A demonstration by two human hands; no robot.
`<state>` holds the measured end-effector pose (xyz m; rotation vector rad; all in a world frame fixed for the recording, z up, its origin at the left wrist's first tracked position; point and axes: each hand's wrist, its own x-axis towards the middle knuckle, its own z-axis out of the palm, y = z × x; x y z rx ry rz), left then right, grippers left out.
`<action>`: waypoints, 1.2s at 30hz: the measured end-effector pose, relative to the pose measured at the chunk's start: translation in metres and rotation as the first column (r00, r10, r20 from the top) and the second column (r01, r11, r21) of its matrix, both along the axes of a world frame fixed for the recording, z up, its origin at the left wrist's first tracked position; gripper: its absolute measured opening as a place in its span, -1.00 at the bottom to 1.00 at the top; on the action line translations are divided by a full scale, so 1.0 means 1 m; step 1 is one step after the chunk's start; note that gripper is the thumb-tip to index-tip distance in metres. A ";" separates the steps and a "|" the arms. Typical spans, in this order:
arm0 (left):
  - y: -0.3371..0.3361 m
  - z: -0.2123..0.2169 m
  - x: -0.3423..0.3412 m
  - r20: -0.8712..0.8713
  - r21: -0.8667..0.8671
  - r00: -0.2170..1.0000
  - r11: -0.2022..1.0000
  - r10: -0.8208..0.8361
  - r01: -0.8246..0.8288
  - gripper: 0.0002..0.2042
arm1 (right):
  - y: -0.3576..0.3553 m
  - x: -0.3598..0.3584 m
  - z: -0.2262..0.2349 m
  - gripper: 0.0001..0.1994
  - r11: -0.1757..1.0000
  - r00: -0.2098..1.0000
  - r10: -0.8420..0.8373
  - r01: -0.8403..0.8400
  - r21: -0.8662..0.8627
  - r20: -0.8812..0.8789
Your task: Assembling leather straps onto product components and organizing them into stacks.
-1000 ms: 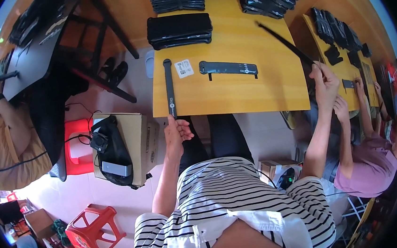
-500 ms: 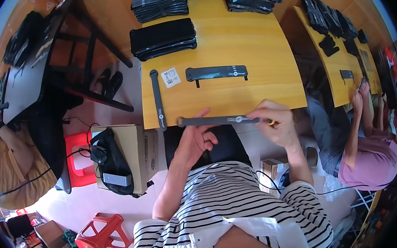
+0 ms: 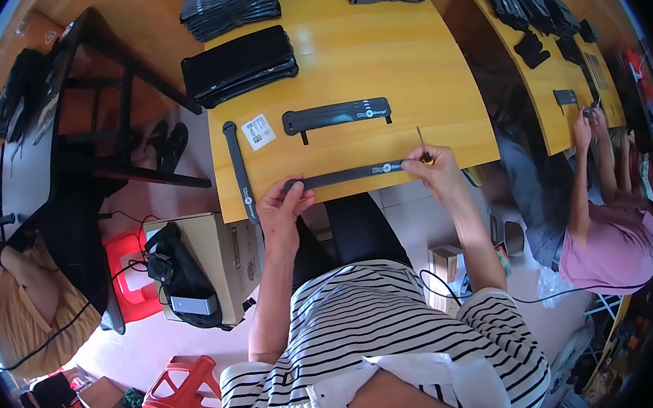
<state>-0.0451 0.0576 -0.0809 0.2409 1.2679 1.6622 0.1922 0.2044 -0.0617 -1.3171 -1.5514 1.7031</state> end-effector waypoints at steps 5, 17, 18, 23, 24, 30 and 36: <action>0.034 -0.010 -0.021 -0.216 -0.085 0.976 0.996 -0.013 -0.005 -0.85 | 0.031 -0.017 -0.011 -0.89 0.997 0.997 -0.077 0.078 0.031 -0.009; 0.094 -0.043 -0.042 -0.628 -0.144 0.778 0.983 0.001 -0.117 -0.86 | 0.083 -0.041 -0.069 -0.88 0.928 0.975 -0.205 0.164 0.333 0.090; 0.096 -0.044 -0.042 -0.658 -0.138 0.753 0.981 0.014 -0.139 -0.85 | 0.082 -0.043 -0.066 -0.88 0.920 0.970 -0.218 0.166 0.355 0.111; 0.099 -0.047 -0.042 -0.674 -0.154 0.739 0.974 0.019 -0.165 -0.85 | 0.079 -0.047 -0.059 -0.89 0.900 0.954 -0.249 0.164 0.403 0.166; 0.099 -0.047 -0.042 -0.655 -0.149 0.755 0.976 0.021 -0.157 -0.85 | 0.078 -0.048 -0.056 -0.89 0.897 0.954 -0.259 0.179 0.405 0.151; 0.101 -0.036 -0.039 -0.607 -0.172 0.795 0.974 0.013 -0.147 -0.85 | 0.079 -0.047 -0.056 -0.88 0.903 0.945 -0.282 0.203 0.379 0.164; 0.102 -0.036 -0.039 -0.615 -0.202 0.789 0.968 -0.007 -0.148 -0.84 | 0.080 -0.046 -0.059 -0.88 0.906 0.944 -0.294 0.224 0.359 0.153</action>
